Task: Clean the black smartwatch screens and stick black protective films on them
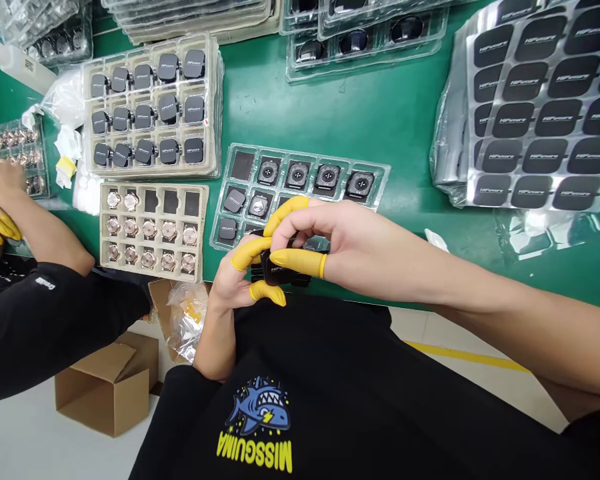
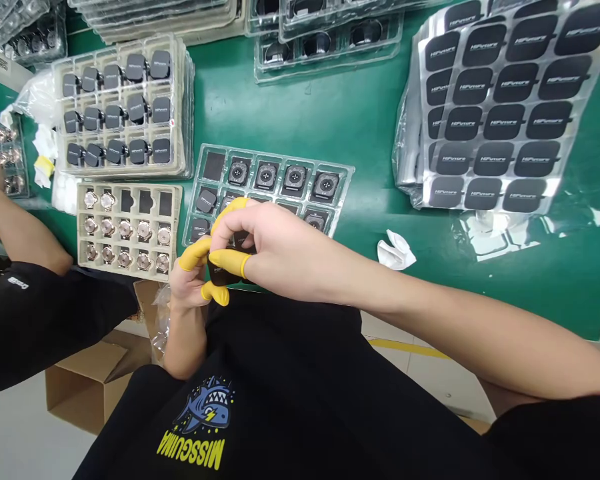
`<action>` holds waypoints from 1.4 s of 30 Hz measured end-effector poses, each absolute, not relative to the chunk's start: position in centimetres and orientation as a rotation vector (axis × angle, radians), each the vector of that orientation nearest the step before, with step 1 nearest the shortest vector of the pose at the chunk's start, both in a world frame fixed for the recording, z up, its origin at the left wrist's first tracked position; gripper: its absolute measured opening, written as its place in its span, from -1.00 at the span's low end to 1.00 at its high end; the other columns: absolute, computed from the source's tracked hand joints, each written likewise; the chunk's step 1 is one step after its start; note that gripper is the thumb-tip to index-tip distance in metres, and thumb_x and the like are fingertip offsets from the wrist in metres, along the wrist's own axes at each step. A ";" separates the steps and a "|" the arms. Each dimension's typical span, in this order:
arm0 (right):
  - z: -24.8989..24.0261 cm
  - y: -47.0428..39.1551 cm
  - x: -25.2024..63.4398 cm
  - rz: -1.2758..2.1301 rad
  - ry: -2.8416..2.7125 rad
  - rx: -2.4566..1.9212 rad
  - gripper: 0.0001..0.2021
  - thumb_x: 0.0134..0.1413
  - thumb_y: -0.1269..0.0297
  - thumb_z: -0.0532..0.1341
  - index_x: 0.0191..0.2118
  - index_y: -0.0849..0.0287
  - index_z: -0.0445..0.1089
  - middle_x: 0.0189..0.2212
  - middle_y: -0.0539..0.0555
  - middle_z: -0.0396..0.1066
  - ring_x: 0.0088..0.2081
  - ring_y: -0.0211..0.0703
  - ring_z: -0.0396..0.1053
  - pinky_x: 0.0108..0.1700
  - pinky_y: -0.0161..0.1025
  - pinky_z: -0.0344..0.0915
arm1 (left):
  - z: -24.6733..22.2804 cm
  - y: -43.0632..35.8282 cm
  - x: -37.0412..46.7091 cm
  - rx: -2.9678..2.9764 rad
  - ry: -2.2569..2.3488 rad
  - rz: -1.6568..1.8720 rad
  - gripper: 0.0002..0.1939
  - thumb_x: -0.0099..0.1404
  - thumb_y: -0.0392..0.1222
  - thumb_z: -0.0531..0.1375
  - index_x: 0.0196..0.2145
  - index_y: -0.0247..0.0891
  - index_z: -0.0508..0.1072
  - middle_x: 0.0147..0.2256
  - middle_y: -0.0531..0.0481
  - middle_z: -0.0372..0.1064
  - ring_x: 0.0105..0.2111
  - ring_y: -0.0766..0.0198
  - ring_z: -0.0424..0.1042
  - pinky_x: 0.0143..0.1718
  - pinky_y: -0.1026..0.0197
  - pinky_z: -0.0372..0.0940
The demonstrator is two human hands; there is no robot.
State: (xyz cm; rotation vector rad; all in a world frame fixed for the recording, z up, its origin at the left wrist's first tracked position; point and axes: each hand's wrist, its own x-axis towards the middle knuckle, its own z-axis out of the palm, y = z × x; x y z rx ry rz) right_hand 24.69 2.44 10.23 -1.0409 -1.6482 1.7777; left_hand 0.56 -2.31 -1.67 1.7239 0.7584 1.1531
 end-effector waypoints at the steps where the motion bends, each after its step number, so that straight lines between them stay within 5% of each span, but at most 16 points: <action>1: 10.2 2.4 24.7 1.781 -1.645 -1.040 -0.91 0.28 0.28 0.39 -0.31 0.07 0.57 -0.17 0.05 0.60 -0.25 -0.14 0.49 -0.23 -0.16 0.45 | -1.8 -2.4 0.5 1.713 0.761 1.145 -0.23 0.22 0.32 0.57 0.28 0.00 0.56 -0.15 0.07 0.51 -0.25 0.24 0.51 -0.24 0.22 0.43; 24: 10.2 2.4 24.5 1.759 -1.661 -1.033 -0.92 0.27 0.28 0.37 -0.29 0.06 0.58 -0.15 0.07 0.62 -0.20 -0.08 0.53 -0.18 -0.13 0.47 | -2.1 -2.8 0.0 1.769 0.831 1.147 -0.16 0.22 0.49 0.48 0.28 -0.04 0.60 -0.14 -0.02 0.57 -0.22 0.17 0.57 -0.24 0.19 0.50; 36: 10.1 2.3 24.4 1.762 -1.660 -1.034 -0.91 0.29 0.28 0.38 -0.30 0.06 0.58 -0.16 0.06 0.63 -0.19 -0.09 0.54 -0.17 -0.15 0.48 | -4.1 -3.0 -0.2 1.686 0.875 1.056 -0.22 0.17 0.53 0.51 0.18 0.06 0.62 -0.22 -0.04 0.51 -0.09 -0.09 0.62 -0.19 -0.04 0.59; 42: 9.9 2.2 24.3 1.784 -1.645 -1.021 -0.90 0.32 0.25 0.38 -0.28 0.07 0.58 -0.16 0.06 0.62 -0.23 -0.12 0.51 -0.19 -0.16 0.46 | -3.9 -3.3 -0.3 1.698 0.946 0.991 -0.14 0.11 0.61 0.49 0.10 -0.09 0.63 -0.26 -0.03 0.49 -0.15 -0.02 0.61 -0.18 -0.01 0.59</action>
